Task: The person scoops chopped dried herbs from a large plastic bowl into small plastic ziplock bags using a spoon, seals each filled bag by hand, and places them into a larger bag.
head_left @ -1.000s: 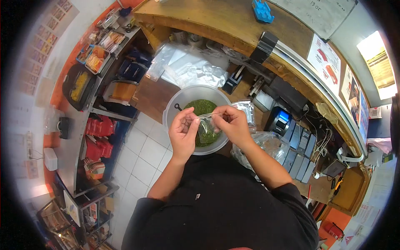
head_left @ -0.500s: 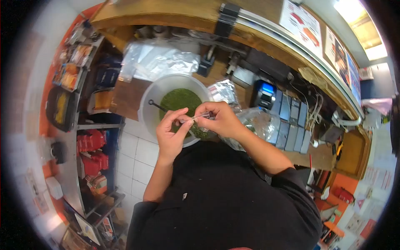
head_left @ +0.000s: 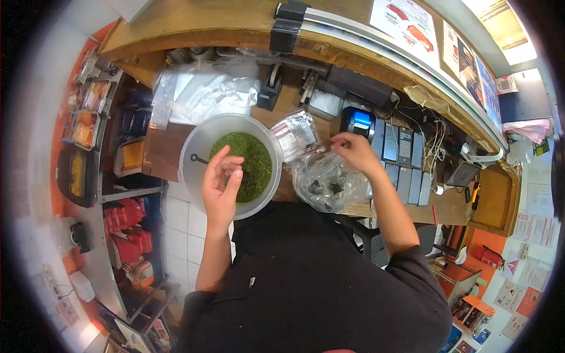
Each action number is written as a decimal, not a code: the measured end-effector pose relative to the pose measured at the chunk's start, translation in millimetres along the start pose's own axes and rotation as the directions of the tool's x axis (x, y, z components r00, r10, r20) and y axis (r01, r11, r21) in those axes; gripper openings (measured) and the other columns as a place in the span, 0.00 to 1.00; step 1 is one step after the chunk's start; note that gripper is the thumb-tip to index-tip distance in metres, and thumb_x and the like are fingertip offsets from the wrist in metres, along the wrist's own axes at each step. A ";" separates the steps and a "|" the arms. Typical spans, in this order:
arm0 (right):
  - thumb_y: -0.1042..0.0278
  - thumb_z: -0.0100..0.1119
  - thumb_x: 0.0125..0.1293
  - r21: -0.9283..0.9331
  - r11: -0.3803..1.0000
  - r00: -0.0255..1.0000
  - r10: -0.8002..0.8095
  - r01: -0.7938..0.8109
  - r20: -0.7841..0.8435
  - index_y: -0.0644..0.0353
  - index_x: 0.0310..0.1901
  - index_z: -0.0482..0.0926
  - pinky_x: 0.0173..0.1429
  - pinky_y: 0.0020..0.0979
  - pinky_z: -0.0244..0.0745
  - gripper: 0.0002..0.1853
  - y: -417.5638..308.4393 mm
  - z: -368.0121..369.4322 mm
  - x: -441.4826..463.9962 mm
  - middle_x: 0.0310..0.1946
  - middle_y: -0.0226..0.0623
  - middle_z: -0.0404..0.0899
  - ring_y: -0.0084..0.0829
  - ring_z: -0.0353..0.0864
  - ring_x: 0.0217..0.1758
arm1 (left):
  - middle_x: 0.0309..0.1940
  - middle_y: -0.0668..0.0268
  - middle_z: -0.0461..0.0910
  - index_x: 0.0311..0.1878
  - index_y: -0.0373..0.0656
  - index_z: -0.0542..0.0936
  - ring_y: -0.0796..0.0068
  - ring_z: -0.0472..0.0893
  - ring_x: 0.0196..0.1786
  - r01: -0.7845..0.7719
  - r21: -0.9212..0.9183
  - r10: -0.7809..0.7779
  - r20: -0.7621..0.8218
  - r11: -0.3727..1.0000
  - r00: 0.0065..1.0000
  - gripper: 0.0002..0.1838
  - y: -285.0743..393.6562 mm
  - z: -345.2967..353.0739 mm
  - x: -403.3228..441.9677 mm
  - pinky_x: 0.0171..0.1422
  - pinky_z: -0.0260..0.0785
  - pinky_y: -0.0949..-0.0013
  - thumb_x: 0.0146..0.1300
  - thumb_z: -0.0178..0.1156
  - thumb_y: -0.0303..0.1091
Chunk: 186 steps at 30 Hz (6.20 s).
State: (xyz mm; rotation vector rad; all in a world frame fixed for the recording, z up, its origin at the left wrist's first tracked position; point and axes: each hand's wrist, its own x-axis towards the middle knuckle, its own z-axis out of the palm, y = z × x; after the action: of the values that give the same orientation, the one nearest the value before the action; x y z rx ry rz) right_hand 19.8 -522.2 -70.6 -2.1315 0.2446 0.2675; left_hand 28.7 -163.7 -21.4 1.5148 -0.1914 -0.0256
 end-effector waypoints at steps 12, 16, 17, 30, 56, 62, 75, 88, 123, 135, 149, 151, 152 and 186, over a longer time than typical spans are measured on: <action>0.38 0.63 0.65 -0.302 0.880 0.927 0.315 -0.366 -0.204 0.65 0.49 0.84 0.55 0.47 0.81 0.32 46.6 145.8 173.2 0.49 0.54 0.85 0.53 0.84 0.55 | 0.50 0.63 0.82 0.69 0.38 0.71 0.79 0.78 0.50 0.035 0.065 -0.026 -0.142 0.997 0.990 0.25 14.8 -7.5 -2.5 0.57 0.70 0.73 0.70 0.59 0.22; 0.42 0.62 0.67 -0.266 0.827 0.848 0.394 -0.496 -0.355 0.64 0.47 0.83 0.52 0.48 0.83 0.27 42.9 151.3 171.2 0.47 0.51 0.86 0.52 0.87 0.51 | 0.48 0.63 0.82 0.68 0.37 0.72 0.78 0.78 0.49 0.072 0.029 -0.064 -0.220 0.997 0.973 0.24 5.8 -12.6 -4.5 0.58 0.70 0.72 0.69 0.60 0.23; 0.44 0.62 0.67 -0.279 0.819 0.830 0.365 -0.501 -0.421 0.63 0.46 0.84 0.51 0.48 0.84 0.25 48.1 156.6 171.7 0.47 0.50 0.86 0.52 0.87 0.49 | 0.47 0.63 0.82 0.67 0.37 0.72 0.76 0.78 0.48 0.090 0.040 -0.079 -0.236 0.995 0.969 0.25 5.5 -12.6 -4.0 0.59 0.71 0.71 0.68 0.60 0.24; 0.57 0.63 0.65 -0.254 0.877 0.814 0.222 -0.407 -0.537 0.54 0.35 0.88 0.46 0.48 0.84 0.11 74.9 156.0 178.3 0.34 0.48 0.87 0.52 0.88 0.41 | 0.48 0.65 0.82 0.67 0.36 0.72 0.82 0.77 0.48 0.076 0.001 -0.076 -0.128 0.997 0.989 0.22 10.6 3.2 4.9 0.54 0.69 0.75 0.70 0.59 0.22; 0.69 0.73 0.61 0.303 0.843 0.887 -0.371 0.446 -0.274 0.65 0.38 0.87 0.41 0.27 0.72 0.09 -129.4 77.4 -23.6 0.34 0.32 0.85 0.22 0.77 0.35 | 0.34 0.71 0.81 0.37 0.36 0.85 0.83 0.76 0.37 -0.042 0.285 0.009 0.116 0.958 0.993 0.03 23.3 50.6 33.2 0.43 0.66 0.77 0.62 0.68 0.25; 0.70 0.70 0.63 0.317 0.845 0.898 -0.365 0.430 -0.246 0.67 0.35 0.86 0.34 0.25 0.72 0.08 -135.4 83.0 -26.0 0.28 0.33 0.85 0.19 0.75 0.28 | 0.35 0.69 0.83 0.35 0.37 0.86 0.82 0.75 0.37 0.039 0.188 -0.052 0.062 0.981 0.997 0.03 12.6 39.9 23.8 0.42 0.65 0.77 0.59 0.70 0.23; 0.73 0.71 0.57 0.352 0.817 0.818 -0.232 0.457 -0.526 0.59 0.40 0.73 0.34 0.26 0.68 0.14 -132.8 122.2 -4.8 0.30 0.28 0.70 0.21 0.69 0.29 | 0.24 0.62 0.80 0.29 0.39 0.79 0.65 0.79 0.25 -0.533 0.551 0.613 0.048 0.643 0.789 0.08 18.2 57.6 5.1 0.30 0.71 0.67 0.51 0.72 0.21; 0.83 0.60 0.60 0.758 0.651 0.993 -0.105 0.033 0.047 0.57 0.32 0.70 0.24 0.21 0.63 0.09 -139.3 115.4 -0.3 0.24 0.25 0.74 0.15 0.71 0.21 | 0.62 0.54 0.78 0.62 0.40 0.76 0.53 0.77 0.63 -0.567 0.536 0.388 0.417 0.626 0.822 0.33 30.2 12.1 18.3 0.68 0.67 0.55 0.50 0.74 0.27; 0.60 0.65 0.68 -0.128 0.991 0.594 0.123 -0.033 0.795 0.67 0.40 0.85 0.41 0.36 0.83 0.15 -146.6 209.6 54.5 0.28 0.46 0.86 0.35 0.88 0.34 | 0.56 0.56 0.81 0.72 0.37 0.68 0.63 0.78 0.61 -0.180 0.378 0.338 -0.406 0.908 0.849 0.43 15.8 -123.2 -33.4 0.71 0.64 0.56 0.51 0.75 0.25; 0.62 0.65 0.71 0.542 0.798 0.871 -0.044 -0.264 0.489 0.70 0.47 0.83 0.37 0.27 0.78 0.16 -155.7 135.3 51.9 0.33 0.42 0.85 0.27 0.82 0.31 | 0.56 0.58 0.81 0.72 0.37 0.68 0.65 0.78 0.60 -0.219 0.372 0.356 -0.354 0.902 0.865 0.43 25.8 -108.7 -26.9 0.69 0.65 0.58 0.49 0.74 0.24; 0.65 0.63 0.73 0.757 0.650 0.969 -0.222 0.062 0.111 0.71 0.48 0.83 0.44 0.30 0.80 0.15 -174.7 94.6 13.2 0.35 0.43 0.86 0.30 0.84 0.36 | 0.56 0.60 0.80 0.75 0.42 0.64 0.56 0.74 0.62 -0.100 0.613 0.273 -0.196 0.784 0.942 0.49 20.2 -40.8 -2.4 0.69 0.65 0.55 0.48 0.78 0.28; 0.69 0.63 0.72 0.700 0.688 0.945 -0.321 0.193 0.056 0.71 0.50 0.84 0.50 0.32 0.81 0.13 -174.1 96.6 6.6 0.38 0.43 0.85 0.31 0.85 0.40 | 0.56 0.60 0.80 0.76 0.42 0.64 0.56 0.74 0.62 -0.095 0.605 0.270 -0.205 0.791 0.941 0.50 18.0 -31.0 1.1 0.68 0.65 0.55 0.48 0.78 0.27; 0.69 0.63 0.72 0.700 0.686 0.945 -0.323 0.198 0.049 0.71 0.50 0.84 0.50 0.32 0.81 0.13 -173.8 97.4 3.4 0.38 0.43 0.85 0.31 0.85 0.40 | 0.56 0.60 0.80 0.76 0.42 0.64 0.56 0.74 0.62 -0.085 0.596 0.264 -0.220 0.799 0.939 0.50 17.5 -27.4 2.9 0.68 0.65 0.55 0.48 0.78 0.27; 0.76 0.62 0.71 0.716 0.624 0.920 -0.386 0.314 -0.067 0.66 0.43 0.80 0.38 0.23 0.75 0.04 -161.6 127.0 -6.2 0.32 0.33 0.82 0.20 0.80 0.31 | 0.42 0.61 0.83 0.62 0.34 0.75 0.78 0.82 0.44 -0.122 -0.071 0.090 -0.353 0.990 0.931 0.22 28.2 -2.0 -13.5 0.50 0.74 0.75 0.66 0.64 0.17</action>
State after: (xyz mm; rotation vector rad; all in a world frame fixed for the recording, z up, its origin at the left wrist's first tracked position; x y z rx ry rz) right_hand 46.4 -328.2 -7.9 -1.3256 -0.1267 0.0181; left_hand 12.8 -158.3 5.0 1.3901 0.0142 0.3167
